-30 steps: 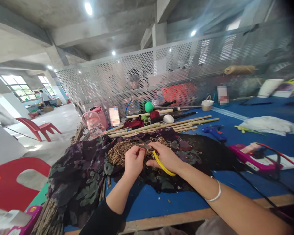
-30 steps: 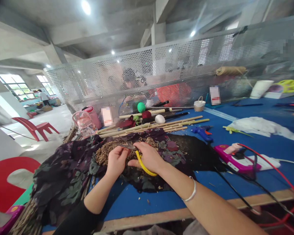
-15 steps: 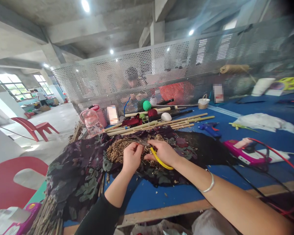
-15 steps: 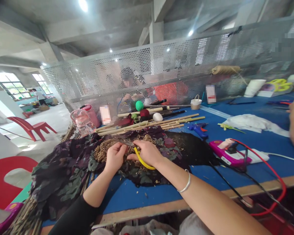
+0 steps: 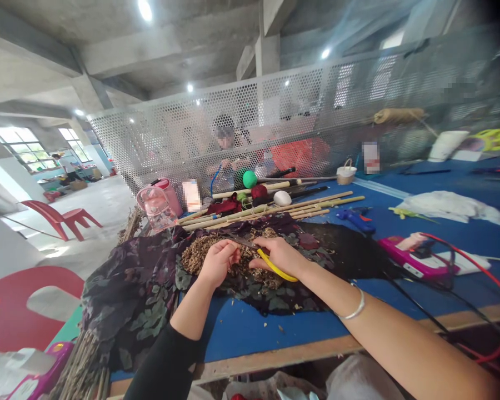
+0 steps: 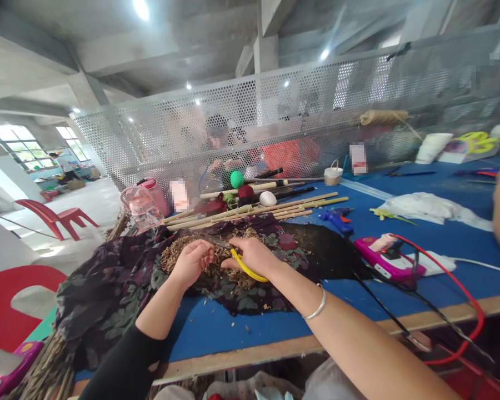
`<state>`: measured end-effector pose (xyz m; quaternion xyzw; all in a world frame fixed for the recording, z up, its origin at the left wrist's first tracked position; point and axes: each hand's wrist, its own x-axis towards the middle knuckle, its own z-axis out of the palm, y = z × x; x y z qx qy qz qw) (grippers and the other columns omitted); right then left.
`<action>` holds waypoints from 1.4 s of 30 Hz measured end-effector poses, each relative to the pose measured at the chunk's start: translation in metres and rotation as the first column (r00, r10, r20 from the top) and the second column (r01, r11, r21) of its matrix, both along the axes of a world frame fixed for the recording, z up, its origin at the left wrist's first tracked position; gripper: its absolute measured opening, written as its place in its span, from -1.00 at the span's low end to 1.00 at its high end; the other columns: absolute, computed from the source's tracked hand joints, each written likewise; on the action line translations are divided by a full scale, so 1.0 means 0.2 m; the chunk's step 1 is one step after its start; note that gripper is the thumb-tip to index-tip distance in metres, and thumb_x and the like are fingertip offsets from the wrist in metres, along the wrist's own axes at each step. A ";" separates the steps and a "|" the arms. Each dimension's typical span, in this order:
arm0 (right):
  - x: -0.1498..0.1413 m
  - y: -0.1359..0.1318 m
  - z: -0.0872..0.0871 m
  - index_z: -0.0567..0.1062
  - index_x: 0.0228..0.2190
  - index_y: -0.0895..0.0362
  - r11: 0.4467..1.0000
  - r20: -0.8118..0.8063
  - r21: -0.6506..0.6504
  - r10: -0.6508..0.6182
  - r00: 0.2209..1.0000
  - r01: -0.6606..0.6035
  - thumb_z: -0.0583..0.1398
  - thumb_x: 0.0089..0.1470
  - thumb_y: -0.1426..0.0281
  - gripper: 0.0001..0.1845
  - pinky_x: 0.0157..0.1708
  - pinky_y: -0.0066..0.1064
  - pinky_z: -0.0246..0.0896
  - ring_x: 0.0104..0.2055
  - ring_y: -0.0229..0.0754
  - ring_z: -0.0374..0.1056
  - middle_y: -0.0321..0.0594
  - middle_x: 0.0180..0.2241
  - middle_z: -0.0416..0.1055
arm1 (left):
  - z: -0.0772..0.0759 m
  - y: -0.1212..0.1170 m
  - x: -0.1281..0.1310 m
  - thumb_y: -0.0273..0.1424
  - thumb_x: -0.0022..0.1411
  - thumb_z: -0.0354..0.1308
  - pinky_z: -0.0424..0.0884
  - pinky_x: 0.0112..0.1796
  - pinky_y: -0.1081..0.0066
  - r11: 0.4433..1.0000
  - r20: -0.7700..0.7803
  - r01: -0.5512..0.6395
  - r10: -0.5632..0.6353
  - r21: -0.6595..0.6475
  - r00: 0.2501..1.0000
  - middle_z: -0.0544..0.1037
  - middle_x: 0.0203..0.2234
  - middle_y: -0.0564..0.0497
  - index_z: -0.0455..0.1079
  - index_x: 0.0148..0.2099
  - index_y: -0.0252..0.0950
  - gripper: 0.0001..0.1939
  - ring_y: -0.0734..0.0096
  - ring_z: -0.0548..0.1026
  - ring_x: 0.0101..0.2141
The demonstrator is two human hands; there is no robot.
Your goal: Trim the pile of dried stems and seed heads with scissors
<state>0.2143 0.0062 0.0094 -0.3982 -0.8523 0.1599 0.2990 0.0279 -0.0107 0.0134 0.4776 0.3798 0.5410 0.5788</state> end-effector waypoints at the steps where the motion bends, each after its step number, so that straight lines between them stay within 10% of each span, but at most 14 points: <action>1: 0.00 0.00 0.00 0.44 -0.29 0.13 1.000 0.006 0.005 -0.005 1.000 0.005 0.21 -0.12 0.02 -0.53 -0.47 -0.48 0.09 -0.50 -0.22 0.30 -0.25 -0.53 0.42 | 0.00 0.00 0.00 -0.26 -0.06 0.22 0.21 -0.53 0.53 0.999 -0.036 -0.028 0.029 0.025 0.999 0.37 -0.65 0.12 0.33 -0.50 -0.35 -0.76 0.59 0.28 -0.61; 9: -0.04 -0.01 -0.02 0.33 -0.09 0.12 0.995 0.008 0.097 -0.029 1.000 0.028 0.27 -0.24 -0.02 -0.28 -0.16 -0.30 0.18 -0.13 -0.03 0.32 -0.08 -0.20 0.39 | -0.03 0.00 0.04 -0.25 0.07 0.10 0.21 -0.50 0.52 0.951 -0.299 -0.162 0.240 0.265 0.923 0.33 -0.67 0.13 0.37 -0.45 -0.36 -0.76 0.56 0.25 -0.59; 24: -0.05 -0.01 -0.02 0.41 -0.19 0.07 0.997 -0.016 0.057 -0.048 0.999 0.048 0.25 -0.22 -0.04 -0.40 -0.25 -0.37 0.19 -0.23 -0.07 0.36 -0.14 -0.28 0.43 | -0.04 -0.03 0.02 -0.31 0.13 0.01 0.19 -0.49 0.52 0.894 -0.511 -0.163 0.379 0.417 0.771 0.37 -0.63 0.09 0.42 -0.43 -0.35 -0.75 0.53 0.26 -0.56; 42: -0.05 -0.03 0.01 0.41 -0.21 0.08 0.999 -0.030 0.039 -0.028 0.999 0.029 0.24 -0.14 0.05 -0.51 -0.32 -0.40 0.18 -0.30 -0.12 0.35 -0.19 -0.33 0.43 | -0.02 -0.03 0.05 -0.22 0.08 0.08 0.22 -0.48 0.51 0.953 -0.286 -0.162 0.235 0.258 0.929 0.36 -0.66 0.10 0.33 -0.53 -0.33 -0.72 0.53 0.28 -0.58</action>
